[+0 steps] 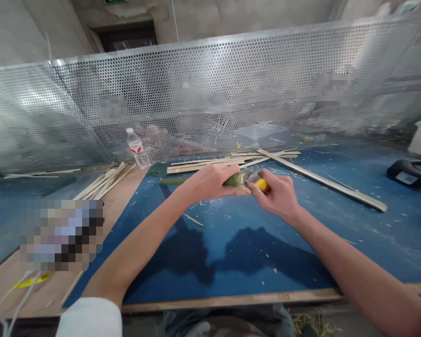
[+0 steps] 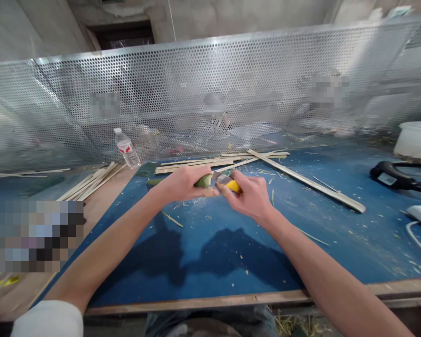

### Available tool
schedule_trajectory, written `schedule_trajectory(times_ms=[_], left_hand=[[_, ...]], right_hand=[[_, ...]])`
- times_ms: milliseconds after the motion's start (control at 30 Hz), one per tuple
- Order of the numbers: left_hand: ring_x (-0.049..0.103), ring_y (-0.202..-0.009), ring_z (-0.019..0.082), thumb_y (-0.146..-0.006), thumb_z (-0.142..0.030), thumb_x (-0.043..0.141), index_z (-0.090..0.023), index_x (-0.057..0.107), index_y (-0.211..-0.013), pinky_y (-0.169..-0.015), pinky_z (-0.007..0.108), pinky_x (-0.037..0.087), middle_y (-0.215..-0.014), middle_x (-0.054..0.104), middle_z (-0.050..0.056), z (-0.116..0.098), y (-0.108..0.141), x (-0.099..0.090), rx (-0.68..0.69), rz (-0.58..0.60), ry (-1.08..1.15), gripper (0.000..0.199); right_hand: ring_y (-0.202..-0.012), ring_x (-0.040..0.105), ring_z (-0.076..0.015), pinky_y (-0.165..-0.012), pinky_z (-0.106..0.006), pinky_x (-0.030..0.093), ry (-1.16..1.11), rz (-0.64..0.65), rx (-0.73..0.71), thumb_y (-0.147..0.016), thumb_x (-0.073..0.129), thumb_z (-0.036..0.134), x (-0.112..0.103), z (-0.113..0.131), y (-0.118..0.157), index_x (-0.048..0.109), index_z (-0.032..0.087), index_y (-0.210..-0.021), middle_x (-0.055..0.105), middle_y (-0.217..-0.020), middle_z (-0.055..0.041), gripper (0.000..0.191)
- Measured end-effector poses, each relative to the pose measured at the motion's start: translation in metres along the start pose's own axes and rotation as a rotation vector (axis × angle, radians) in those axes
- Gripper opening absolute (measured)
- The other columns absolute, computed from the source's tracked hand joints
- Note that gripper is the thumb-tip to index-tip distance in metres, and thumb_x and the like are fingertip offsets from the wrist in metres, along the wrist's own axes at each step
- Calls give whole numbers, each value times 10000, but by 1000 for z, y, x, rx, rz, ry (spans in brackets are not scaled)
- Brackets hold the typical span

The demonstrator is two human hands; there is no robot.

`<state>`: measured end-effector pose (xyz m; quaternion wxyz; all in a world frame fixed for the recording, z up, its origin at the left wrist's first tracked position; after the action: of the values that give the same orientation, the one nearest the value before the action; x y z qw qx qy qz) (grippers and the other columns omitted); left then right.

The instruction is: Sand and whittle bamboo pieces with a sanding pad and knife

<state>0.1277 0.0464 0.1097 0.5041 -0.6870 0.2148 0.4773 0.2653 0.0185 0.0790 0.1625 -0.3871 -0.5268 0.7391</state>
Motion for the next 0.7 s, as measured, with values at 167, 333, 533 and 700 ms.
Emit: schedule_trajectory(times_ms=[167,333,533,700], left_hand=[[412,-569,107,-890,-754,466,-203,481,-828,-547,246,324,-664,496,-34,0,0,0,3,30,16,555],[477,-602,122,-849,-784,500,-201,502,-866,-564,255,345,-693,537,-19,4,1,5,-4,79,27,584],[464,-568,123,-841,-792,505,-204,505,-886,-534,266,325,-651,519,-26,5,2,9,19,81,-12,590],[472,-574,123,-854,-803,467,-202,497,-877,-532,263,321,-660,526,-22,6,1,10,-4,91,-16,602]], right_hand=[[-405,355,-88,-456,-250,282,-21,34,-63,-920,536,562,2,1,0,461,230,-617,397,-444,60,456],[-424,370,-89,-487,-263,291,11,96,-187,-929,507,597,6,8,2,466,225,-584,422,-461,48,509],[-423,383,-91,-502,-273,280,85,152,-220,-934,503,591,8,8,1,455,225,-579,440,-458,44,512],[-429,393,-92,-502,-274,278,110,132,-229,-937,507,575,7,9,1,433,223,-576,451,-467,41,509]])
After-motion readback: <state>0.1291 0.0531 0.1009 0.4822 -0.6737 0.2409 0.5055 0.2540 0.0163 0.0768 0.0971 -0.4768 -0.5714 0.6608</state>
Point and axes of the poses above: each hand's wrist, its own y-axis away from the middle knuckle, its own x-axis out of the palm, z = x × y, the point moved 8 cm from there along -y, towards the middle knuckle
